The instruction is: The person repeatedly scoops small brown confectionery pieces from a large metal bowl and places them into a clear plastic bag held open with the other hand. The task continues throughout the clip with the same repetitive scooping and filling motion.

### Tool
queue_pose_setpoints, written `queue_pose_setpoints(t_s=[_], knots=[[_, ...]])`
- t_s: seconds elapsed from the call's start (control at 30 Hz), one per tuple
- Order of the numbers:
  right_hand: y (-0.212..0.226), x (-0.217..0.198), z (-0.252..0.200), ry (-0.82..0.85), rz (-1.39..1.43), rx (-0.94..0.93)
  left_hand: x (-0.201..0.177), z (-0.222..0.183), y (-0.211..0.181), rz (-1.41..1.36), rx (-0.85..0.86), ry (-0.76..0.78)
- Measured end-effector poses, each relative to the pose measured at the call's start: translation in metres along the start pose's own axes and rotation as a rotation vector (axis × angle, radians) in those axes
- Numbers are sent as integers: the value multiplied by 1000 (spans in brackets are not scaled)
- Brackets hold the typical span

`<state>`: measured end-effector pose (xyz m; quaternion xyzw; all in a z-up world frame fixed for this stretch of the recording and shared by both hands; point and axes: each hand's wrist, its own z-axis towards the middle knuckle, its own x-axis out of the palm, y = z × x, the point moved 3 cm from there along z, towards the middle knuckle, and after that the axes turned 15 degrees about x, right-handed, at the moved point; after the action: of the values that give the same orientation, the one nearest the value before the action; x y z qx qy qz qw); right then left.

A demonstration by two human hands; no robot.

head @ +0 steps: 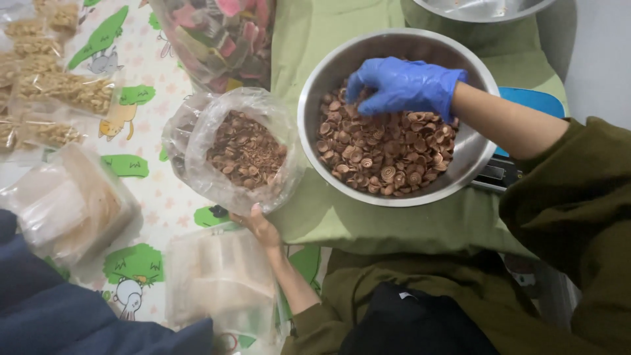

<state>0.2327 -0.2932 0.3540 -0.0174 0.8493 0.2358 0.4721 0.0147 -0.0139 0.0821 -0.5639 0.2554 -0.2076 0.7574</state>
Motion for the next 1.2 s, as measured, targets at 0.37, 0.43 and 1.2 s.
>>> queue_pose_setpoints(t_s=[0.37,0.43,1.2], knots=[[118,69,9,0,268,-561,-5,6,48,128,198,23],[141,95,30,99,236,-500,-4,8,43,91,190,32],[168,195,153,239,-236,-109,-7,8,72,-29,332,6]])
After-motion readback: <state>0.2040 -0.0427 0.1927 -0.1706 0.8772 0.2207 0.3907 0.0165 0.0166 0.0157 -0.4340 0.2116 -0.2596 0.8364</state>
